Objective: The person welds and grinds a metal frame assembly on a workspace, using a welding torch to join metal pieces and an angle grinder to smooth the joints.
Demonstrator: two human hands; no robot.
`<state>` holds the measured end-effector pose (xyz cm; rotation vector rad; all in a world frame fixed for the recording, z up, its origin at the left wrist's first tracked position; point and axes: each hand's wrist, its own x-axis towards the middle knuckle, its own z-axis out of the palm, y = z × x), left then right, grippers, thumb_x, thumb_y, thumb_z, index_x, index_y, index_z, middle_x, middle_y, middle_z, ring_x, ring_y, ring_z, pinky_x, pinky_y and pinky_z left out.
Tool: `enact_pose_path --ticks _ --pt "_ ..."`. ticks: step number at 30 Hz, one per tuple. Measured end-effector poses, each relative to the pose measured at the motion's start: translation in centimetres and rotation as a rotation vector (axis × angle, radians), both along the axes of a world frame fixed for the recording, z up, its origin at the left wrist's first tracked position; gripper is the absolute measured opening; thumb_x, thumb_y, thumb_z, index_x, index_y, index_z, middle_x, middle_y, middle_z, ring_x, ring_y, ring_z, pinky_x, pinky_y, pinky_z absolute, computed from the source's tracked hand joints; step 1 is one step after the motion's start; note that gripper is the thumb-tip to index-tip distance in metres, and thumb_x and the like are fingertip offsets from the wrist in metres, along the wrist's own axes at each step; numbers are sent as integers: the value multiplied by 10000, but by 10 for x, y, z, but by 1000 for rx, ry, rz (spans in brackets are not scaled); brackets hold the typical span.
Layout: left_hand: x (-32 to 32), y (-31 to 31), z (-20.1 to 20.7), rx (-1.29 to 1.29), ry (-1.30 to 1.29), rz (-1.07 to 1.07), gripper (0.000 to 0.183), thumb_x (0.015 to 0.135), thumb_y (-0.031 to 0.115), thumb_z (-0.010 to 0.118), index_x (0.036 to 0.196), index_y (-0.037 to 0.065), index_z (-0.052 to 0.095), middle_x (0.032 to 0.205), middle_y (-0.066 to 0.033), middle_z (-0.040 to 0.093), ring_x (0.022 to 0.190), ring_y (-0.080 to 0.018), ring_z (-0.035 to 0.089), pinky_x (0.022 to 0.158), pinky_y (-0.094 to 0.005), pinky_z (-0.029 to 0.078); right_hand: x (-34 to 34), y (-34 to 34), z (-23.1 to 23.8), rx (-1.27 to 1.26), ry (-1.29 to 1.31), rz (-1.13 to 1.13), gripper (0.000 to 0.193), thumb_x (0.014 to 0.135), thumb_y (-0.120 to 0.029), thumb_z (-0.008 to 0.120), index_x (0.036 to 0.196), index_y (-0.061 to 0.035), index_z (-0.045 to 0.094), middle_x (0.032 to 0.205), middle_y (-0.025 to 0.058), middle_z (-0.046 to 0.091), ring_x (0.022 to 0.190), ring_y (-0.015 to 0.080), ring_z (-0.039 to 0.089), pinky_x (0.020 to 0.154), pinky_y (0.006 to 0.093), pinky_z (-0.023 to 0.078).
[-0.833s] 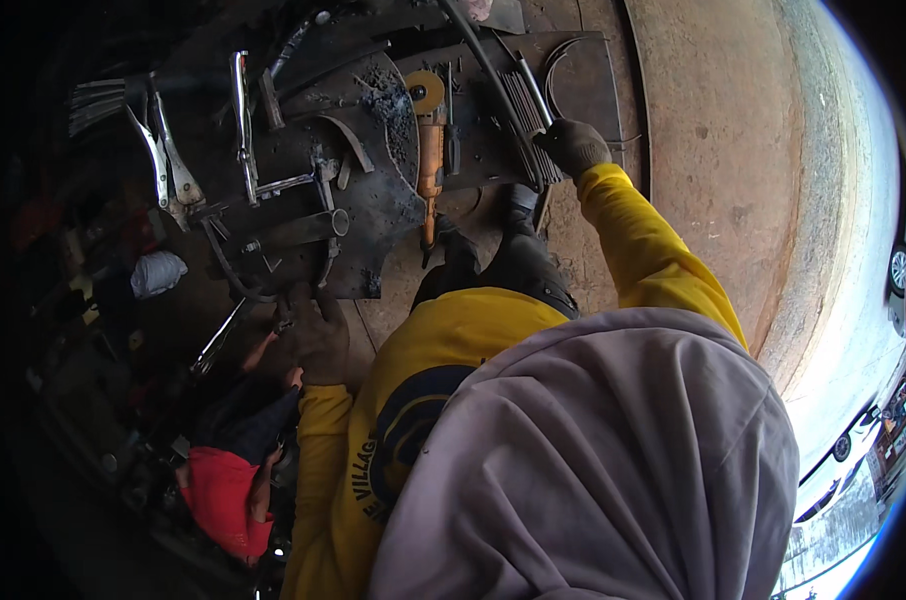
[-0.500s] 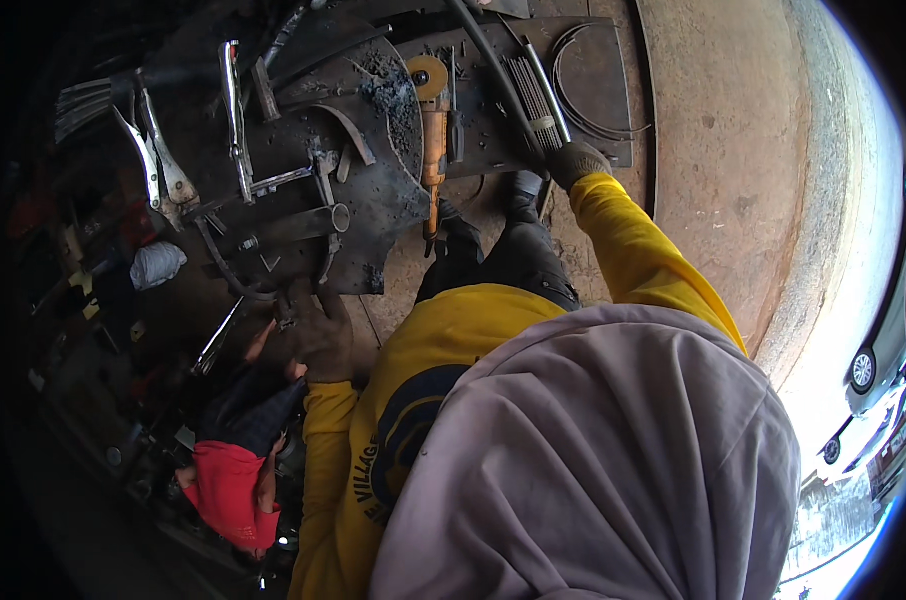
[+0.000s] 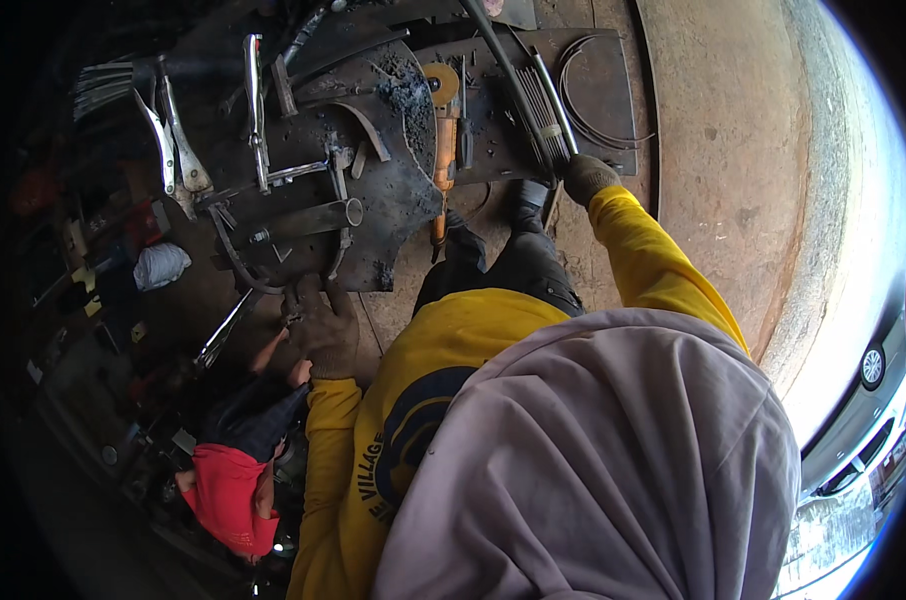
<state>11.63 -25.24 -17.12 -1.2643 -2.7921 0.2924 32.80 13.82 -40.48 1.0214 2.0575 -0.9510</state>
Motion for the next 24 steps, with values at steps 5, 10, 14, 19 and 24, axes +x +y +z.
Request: enact_pose_path --ticks 5,10,14,19,24 --pt "0 7 5 -1 -88 17 201 927 176 648 1079 49 618 1074 -208 639 1020 -412 624 852 -512 526 -10 -2 17 42 -44 145 376 1008 -333 525 1210 -86 726 1204 206 718 1172 371 674 984 472 537" --pt "-3 -3 -1 -13 -8 -58 202 929 178 652 1073 41 616 1075 -206 640 1025 -405 622 852 -506 526 14 -5 2 18 22 169 377 976 -341 545 1182 -91 738 1208 208 714 1168 379 673 982 479 537" --pt "-1 -5 -3 5 29 -87 214 922 187 664 1075 43 619 1052 -201 641 1011 -397 625 840 -502 526 24 -16 6 19 -43 51 401 941 -364 580 1168 -76 741 1187 234 708 1142 398 671 982 483 529" --pt "3 7 11 -83 -18 -23 257 875 165 672 1103 51 639 1122 -166 605 1038 -376 601 852 -495 507 44 -30 -20 -20 -88 116 477 954 -409 573 1262 -71 707 1312 223 669 1248 381 630 1050 473 497" --pt "4 -3 0 -131 -28 51 265 841 143 678 1091 54 681 1216 -127 581 1108 -355 571 899 -474 488 52 -41 -37 16 -40 -61 446 959 -387 553 1184 -42 721 1248 255 682 1205 419 637 1014 483 511"
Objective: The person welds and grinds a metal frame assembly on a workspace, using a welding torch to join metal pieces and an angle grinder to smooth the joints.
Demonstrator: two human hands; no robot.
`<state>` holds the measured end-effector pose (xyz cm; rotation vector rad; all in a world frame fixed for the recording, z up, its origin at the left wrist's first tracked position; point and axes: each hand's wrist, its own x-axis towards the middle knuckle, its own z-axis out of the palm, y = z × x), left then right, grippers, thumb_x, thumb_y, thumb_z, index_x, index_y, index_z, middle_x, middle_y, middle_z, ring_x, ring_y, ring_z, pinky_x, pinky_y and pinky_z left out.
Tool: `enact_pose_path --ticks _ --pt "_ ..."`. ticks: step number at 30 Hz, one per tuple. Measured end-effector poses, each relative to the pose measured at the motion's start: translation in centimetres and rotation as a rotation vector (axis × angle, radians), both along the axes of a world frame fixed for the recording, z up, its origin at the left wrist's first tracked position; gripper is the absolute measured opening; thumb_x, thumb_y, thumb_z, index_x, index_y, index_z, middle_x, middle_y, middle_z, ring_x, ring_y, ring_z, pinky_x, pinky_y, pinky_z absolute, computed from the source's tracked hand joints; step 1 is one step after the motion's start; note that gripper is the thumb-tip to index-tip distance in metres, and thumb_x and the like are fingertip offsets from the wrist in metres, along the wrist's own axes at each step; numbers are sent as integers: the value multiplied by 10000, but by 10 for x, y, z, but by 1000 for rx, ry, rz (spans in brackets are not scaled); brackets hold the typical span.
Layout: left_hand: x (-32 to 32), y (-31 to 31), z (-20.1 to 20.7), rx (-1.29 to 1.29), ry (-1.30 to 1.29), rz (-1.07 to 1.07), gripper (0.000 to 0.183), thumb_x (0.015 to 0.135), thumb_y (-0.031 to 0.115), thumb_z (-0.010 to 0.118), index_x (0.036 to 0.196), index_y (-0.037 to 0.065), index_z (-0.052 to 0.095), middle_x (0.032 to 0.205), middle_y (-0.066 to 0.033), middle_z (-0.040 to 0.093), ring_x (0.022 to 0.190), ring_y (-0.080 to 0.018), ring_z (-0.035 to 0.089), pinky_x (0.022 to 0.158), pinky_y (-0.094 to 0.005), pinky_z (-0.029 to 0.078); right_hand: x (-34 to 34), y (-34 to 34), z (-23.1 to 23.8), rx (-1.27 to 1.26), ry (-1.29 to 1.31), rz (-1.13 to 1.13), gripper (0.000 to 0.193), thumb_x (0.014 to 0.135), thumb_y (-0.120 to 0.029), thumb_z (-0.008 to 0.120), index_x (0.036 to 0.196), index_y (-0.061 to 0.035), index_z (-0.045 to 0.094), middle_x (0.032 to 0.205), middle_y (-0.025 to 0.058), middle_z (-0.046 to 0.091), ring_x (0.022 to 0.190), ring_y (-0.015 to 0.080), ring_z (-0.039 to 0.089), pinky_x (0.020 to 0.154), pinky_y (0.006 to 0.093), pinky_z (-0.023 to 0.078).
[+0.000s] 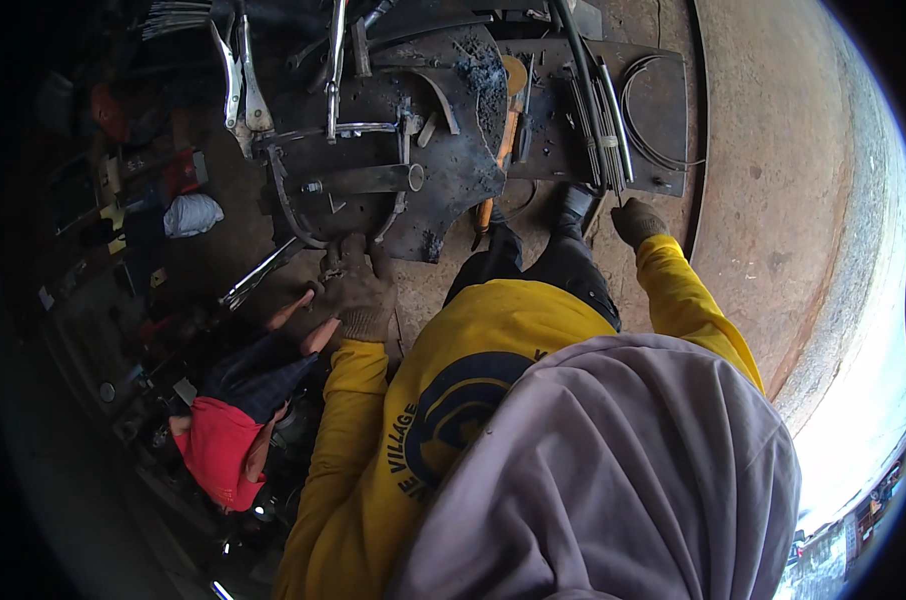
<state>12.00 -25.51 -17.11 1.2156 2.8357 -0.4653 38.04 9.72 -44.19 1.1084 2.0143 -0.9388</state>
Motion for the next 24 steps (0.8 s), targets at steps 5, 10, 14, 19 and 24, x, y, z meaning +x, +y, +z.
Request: enact_pose_path --ticks 5,10,14,19,24 --pt "0 2 -5 52 40 -19 211 845 141 672 1034 52 696 1199 -121 594 1121 -354 568 896 -476 485 7 0 -35 37 86 69 359 980 -320 575 1165 -51 723 1164 258 708 1157 427 658 969 483 531" --pt "8 21 13 183 -1 50 170 906 177 651 1033 67 670 1125 -143 631 1061 -372 603 878 -483 495 62 -46 -15 -13 111 -35 290 952 -266 609 1128 -67 727 1148 223 721 1128 411 666 925 452 548" --pt "5 17 12 256 14 131 214 924 265 666 1050 92 665 1085 -158 647 1003 -359 634 852 -475 511 127 -89 11 -127 203 -65 322 987 -323 564 1157 -97 717 1171 208 719 1149 409 657 947 465 540" --pt "-6 5 5 319 14 33 183 923 257 660 1030 109 667 1064 -138 646 989 -346 632 845 -471 507 154 -120 34 106 406 -87 238 970 -252 609 1085 -77 723 1035 172 738 969 376 695 843 443 549" --pt "-15 2 17 314 -45 -198 189 931 275 623 1016 114 673 1069 -96 654 1031 -315 617 846 -464 503 49 -78 169 324 730 -172 240 1007 -240 572 1105 -63 703 1046 189 723 1028 391 678 874 454 542"
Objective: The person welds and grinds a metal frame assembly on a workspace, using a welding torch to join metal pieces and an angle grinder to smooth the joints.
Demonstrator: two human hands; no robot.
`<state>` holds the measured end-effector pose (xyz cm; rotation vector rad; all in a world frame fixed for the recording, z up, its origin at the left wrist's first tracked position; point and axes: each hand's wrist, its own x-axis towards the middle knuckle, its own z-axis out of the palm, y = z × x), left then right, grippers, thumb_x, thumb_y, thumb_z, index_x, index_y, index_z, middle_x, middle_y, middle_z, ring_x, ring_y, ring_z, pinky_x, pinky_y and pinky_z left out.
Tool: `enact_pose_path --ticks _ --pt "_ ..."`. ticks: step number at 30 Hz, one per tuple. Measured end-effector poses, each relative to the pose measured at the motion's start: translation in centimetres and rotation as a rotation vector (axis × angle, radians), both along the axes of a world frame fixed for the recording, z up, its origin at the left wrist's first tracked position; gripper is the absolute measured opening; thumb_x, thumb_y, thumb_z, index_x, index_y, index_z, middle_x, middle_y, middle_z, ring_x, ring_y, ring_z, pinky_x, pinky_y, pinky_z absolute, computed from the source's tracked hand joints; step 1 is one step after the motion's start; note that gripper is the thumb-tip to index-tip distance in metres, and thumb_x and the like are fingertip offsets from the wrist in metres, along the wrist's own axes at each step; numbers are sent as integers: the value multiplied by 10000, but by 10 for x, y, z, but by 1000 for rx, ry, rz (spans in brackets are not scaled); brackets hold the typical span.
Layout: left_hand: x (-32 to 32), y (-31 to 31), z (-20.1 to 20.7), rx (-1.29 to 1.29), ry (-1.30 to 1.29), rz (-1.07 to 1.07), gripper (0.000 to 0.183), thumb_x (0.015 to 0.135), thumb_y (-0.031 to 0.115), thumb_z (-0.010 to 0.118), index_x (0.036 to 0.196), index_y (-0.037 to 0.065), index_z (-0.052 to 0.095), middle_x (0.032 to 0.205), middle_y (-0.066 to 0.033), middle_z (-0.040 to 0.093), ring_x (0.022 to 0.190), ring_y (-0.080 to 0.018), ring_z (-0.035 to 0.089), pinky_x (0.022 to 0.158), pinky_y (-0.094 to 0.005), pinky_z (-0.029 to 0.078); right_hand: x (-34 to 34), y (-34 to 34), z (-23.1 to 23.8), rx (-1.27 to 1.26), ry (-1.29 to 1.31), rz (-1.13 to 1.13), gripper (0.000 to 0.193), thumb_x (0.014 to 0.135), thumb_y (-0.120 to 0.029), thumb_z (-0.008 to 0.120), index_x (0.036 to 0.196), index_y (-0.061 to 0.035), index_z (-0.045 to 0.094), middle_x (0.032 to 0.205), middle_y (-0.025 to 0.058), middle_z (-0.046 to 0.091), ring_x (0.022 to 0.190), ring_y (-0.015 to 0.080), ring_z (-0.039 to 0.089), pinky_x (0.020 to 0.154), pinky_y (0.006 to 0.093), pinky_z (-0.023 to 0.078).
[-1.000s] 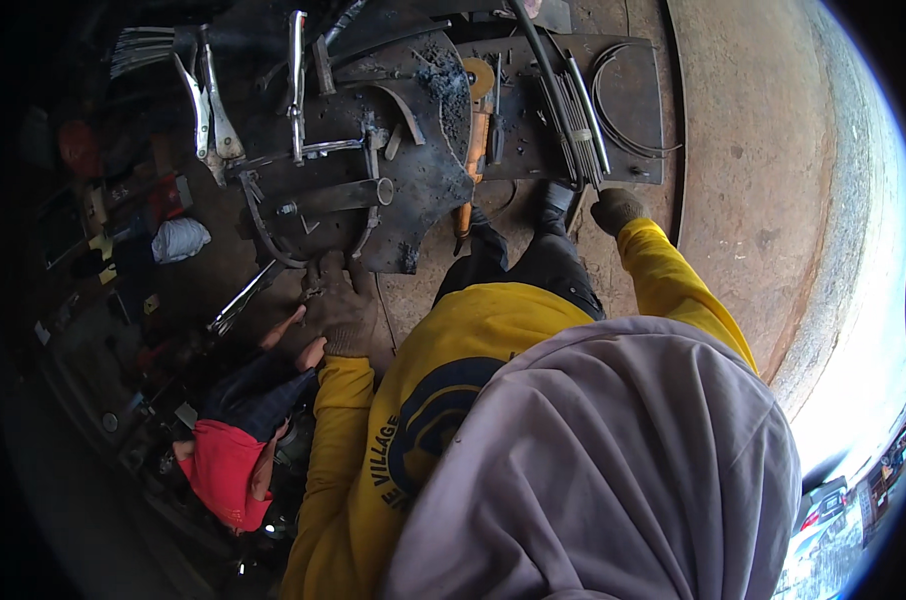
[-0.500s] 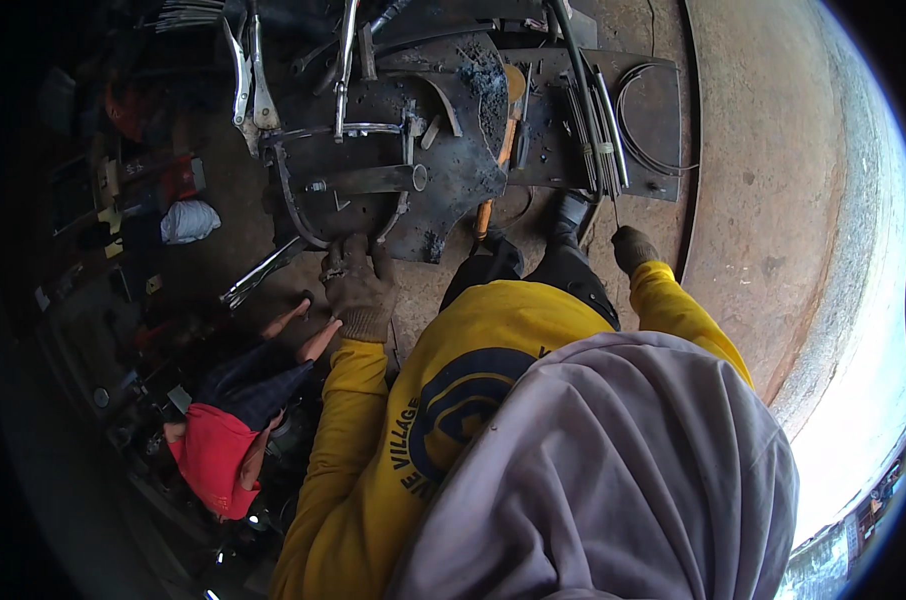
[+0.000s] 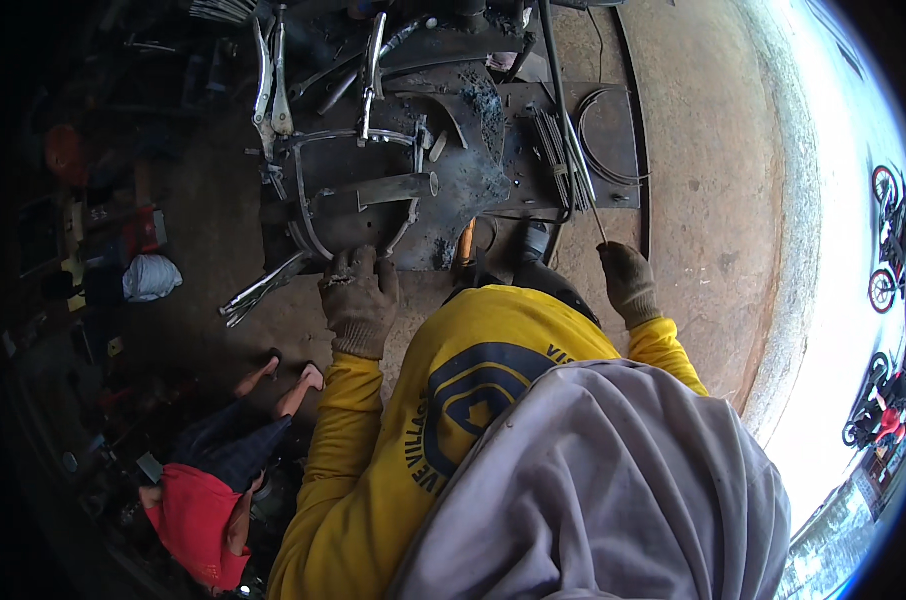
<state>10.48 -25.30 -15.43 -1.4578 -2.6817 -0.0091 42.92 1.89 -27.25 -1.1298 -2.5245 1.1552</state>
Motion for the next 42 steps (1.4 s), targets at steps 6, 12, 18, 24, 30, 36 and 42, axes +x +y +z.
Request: enact_pose_path --ticks 6,12,18,24,30,36,42 --pt "-3 -13 2 -123 16 -62 201 824 217 668 974 85 687 1152 -80 606 1073 -309 609 813 -428 517 -112 46 87 324 120 278 268 994 -287 566 1057 -83 728 1001 169 726 943 377 699 801 455 559" --pt "0 -2 29 -164 91 -266 199 853 187 681 1026 91 703 1192 -79 633 1076 -296 647 750 -413 556 -145 72 77 326 -45 343 237 987 -187 582 1114 -40 718 1050 175 732 1008 364 697 872 421 561" --pt "36 103 53 373 -471 -185 209 899 197 697 1063 68 701 1193 -79 682 986 -292 693 855 -416 563 -174 94 43 297 54 483 240 954 -263 590 1077 -93 707 1031 164 725 991 362 702 835 443 568" --pt "27 208 15 308 -216 -255 325 866 193 713 1180 114 718 1367 -88 601 1251 -318 571 1038 -470 479 -184 106 55 187 197 593 255 911 -187 639 1125 -62 701 1078 175 711 985 369 701 831 440 580" --pt "13 239 -20 233 -174 -132 408 822 208 726 1219 113 702 1370 -59 595 1338 -320 508 1113 -475 427 -187 121 41 68 299 639 293 860 -126 685 1146 -65 701 1082 152 709 969 351 704 846 426 588" --pt "6 244 -26 179 -190 -140 423 782 183 731 1198 112 705 1296 -46 640 1336 -304 512 1123 -476 424 -197 143 37 217 458 893 319 836 -153 722 1145 -76 706 1111 114 709 986 307 709 849 394 599" --pt "9 245 -30 261 -216 -82 381 797 141 708 1178 111 711 1275 -39 655 1318 -291 530 1123 -476 430 -189 122 47 -224 158 536 239 938 -130 636 1154 -46 692 1086 116 720 958 272 711 845 370 572"
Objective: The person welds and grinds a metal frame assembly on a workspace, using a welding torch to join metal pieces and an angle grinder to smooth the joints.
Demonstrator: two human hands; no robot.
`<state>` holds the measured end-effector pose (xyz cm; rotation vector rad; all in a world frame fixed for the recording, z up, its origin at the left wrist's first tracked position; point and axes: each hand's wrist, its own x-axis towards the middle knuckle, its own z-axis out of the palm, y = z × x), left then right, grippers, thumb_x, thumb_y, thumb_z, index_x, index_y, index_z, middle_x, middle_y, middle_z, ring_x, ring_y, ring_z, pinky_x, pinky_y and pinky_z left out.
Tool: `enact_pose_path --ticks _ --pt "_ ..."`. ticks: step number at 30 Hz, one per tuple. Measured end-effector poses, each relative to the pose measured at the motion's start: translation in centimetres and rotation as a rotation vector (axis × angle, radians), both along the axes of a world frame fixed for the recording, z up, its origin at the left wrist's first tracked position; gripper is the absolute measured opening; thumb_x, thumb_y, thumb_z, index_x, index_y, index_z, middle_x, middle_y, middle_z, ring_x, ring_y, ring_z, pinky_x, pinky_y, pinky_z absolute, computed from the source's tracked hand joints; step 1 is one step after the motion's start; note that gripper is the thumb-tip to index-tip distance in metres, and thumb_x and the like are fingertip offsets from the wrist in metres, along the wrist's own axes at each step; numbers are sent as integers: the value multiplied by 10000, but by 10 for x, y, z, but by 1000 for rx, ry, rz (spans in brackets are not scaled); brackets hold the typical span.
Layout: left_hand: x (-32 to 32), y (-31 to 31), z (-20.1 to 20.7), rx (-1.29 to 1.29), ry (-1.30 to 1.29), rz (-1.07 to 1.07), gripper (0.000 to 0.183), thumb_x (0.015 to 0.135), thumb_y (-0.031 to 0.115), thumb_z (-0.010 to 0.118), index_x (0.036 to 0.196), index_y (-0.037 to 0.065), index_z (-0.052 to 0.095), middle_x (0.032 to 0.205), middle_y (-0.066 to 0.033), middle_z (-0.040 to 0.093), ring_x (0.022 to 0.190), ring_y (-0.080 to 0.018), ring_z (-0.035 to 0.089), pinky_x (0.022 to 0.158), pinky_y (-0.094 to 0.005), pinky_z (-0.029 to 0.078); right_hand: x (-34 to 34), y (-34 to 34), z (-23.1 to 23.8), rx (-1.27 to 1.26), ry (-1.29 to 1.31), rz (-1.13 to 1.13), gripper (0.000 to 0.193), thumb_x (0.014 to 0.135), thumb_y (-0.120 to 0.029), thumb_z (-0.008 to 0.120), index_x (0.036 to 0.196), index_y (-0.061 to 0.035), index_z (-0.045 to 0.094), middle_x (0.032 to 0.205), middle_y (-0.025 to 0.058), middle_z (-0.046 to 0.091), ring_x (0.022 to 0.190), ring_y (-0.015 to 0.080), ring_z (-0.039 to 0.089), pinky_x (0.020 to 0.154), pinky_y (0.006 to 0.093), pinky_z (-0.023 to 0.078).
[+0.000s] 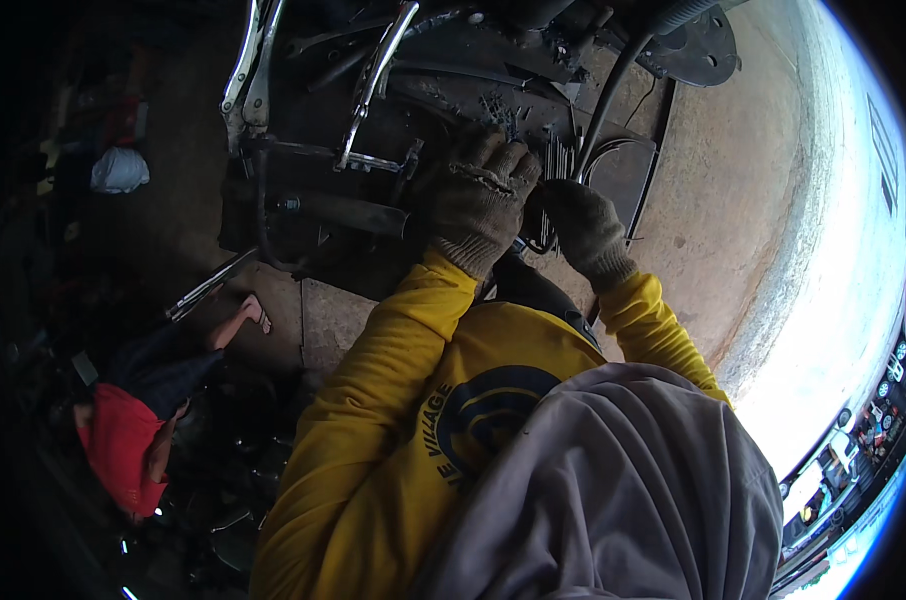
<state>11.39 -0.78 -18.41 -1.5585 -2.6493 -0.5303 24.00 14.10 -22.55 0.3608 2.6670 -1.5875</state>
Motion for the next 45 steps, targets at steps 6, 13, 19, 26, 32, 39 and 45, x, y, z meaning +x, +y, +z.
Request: enact_pose_path --ticks 6,13,19,26,32,39,45 --pt "-2 2 1 -10 -60 32 336 829 148 690 1161 110 728 1267 -40 672 1272 -287 575 1154 -493 406 -12 7 13 191 -20 40 289 862 -84 697 1149 -51 701 1095 120 717 999 338 703 866 421 590" --pt "-3 6 10 -12 61 6 360 854 189 672 1207 125 708 1275 -38 668 1263 -264 583 1141 -512 408 -15 29 -1 312 326 290 298 831 -107 718 1127 -69 717 1167 49 726 1074 269 695 929 377 578" --pt "14 5 38 -185 -56 77 418 827 197 688 1235 106 686 1349 -42 616 1276 -271 553 1136 -493 402 -11 11 13 85 -92 46 274 877 -164 705 1129 -57 711 1122 105 709 1043 300 691 882 418 573" --pt "-18 -5 8 -35 51 24 386 813 235 718 1184 129 726 1289 -16 643 1244 -252 551 1155 -543 366 -9 7 -1 525 323 138 280 902 -145 672 1153 -23 695 1042 145 705 945 340 700 786 408 584" --pt "-19 -2 -4 61 56 38 306 835 229 717 1125 148 770 1226 1 682 1254 -247 549 1173 -544 351 -16 26 12 81 126 214 348 858 -69 658 1200 -19 690 1048 130 717 920 319 705 806 387 590" --pt "-17 -1 -4 74 39 93 320 852 265 719 1154 171 764 1260 7 676 1248 -251 562 1163 -530 372 -16 22 6 152 143 227 297 879 -28 645 1173 2 679 1014 134 708 862 302 707 779 367 590" --pt "-18 -1 -8 88 54 95 345 847 245 674 1177 169 734 1229 -7 675 1280 -246 555 1152 -509 378 -13 13 -3 428 193 143 233 876 6 629 1098 -16 696 1028 152 709 943 316 704 819 385 595"
